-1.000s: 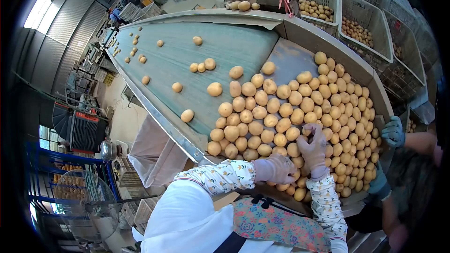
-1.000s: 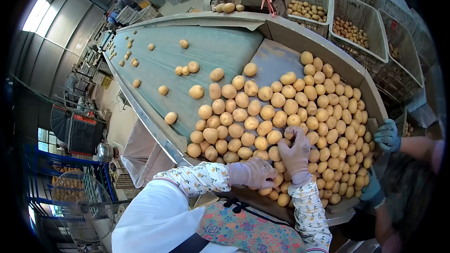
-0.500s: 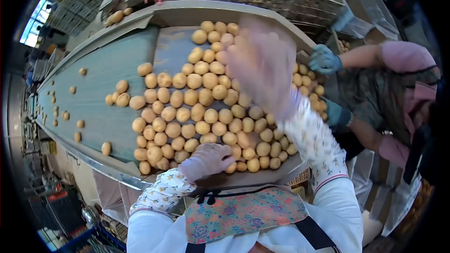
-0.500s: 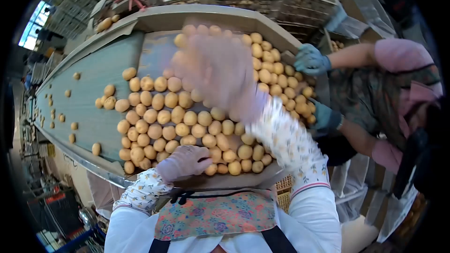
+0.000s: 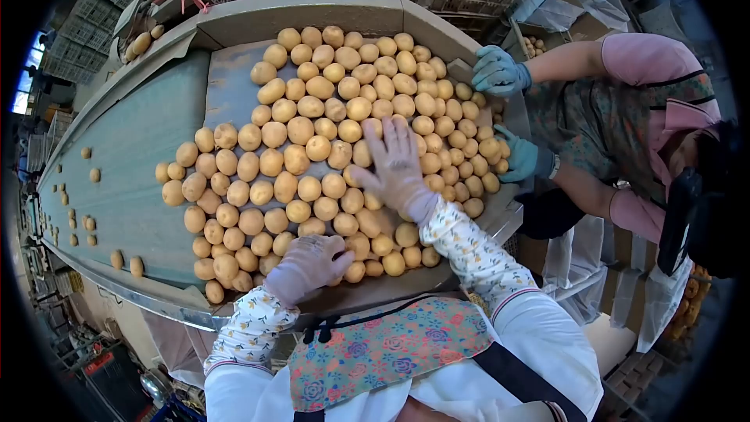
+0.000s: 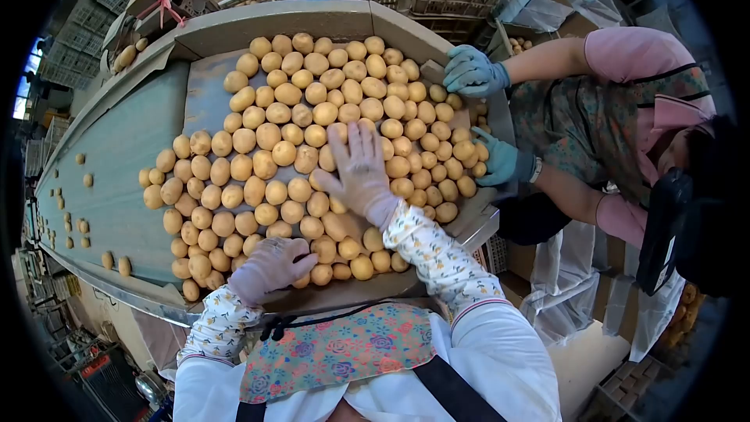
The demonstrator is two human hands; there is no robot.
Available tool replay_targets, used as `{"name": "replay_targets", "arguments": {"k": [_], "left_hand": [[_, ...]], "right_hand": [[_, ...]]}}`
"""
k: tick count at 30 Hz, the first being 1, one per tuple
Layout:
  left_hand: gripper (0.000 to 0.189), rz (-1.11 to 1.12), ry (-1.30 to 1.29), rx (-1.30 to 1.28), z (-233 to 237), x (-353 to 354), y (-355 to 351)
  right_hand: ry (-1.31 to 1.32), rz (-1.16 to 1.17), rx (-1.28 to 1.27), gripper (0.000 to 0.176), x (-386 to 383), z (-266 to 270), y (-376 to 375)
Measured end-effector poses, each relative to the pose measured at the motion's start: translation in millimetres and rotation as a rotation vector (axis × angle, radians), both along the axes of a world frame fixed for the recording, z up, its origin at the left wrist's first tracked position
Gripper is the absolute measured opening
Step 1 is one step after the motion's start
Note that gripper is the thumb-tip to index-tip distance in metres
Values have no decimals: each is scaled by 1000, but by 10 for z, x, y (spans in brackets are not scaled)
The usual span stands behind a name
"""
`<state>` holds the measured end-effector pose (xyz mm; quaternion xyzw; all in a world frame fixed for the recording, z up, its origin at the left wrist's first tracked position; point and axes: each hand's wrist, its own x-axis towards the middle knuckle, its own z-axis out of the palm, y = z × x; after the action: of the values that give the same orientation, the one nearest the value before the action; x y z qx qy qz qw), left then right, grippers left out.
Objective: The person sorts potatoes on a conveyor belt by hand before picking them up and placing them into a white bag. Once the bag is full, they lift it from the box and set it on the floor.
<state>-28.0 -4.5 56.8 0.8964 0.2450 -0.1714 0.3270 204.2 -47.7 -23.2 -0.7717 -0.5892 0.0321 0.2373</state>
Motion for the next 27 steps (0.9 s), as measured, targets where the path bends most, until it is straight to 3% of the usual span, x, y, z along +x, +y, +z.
{"name": "replay_targets", "arguments": {"k": [3,7,9,10,13,14,19,22,24,27], "left_hand": [[32,-61,-185,46,-50,-66,-43],[30,-81,-140,3,-34,-40,-12],[29,-83,-142,-14,-17,-65,-19],[29,-83,-139,-19,-4,-44,-33],[28,-88,-153,-27,-9,-103,-47],[28,-94,-165,-39,-11,-109,-54],[32,-119,-22,-122,94,-23,-67],[32,-155,-43,-197,59,-40,-99],[33,-184,-66,-193,42,-54,-136],[34,-179,-47,-197,25,-49,-159]], "right_hand": [[1,91,-41,81,-551,115,-466],[69,367,-78,78,-89,25,-505],[50,132,12,78,117,37,-477],[230,79,77,77,104,-35,-503],[30,128,-97,76,-220,94,-736],[72,170,-54,76,-275,94,-783],[-10,161,-90,89,211,45,-619],[29,120,3,85,-9,27,-710],[-67,217,-30,80,-274,63,-798],[-81,215,-24,69,-50,147,-618]]}}
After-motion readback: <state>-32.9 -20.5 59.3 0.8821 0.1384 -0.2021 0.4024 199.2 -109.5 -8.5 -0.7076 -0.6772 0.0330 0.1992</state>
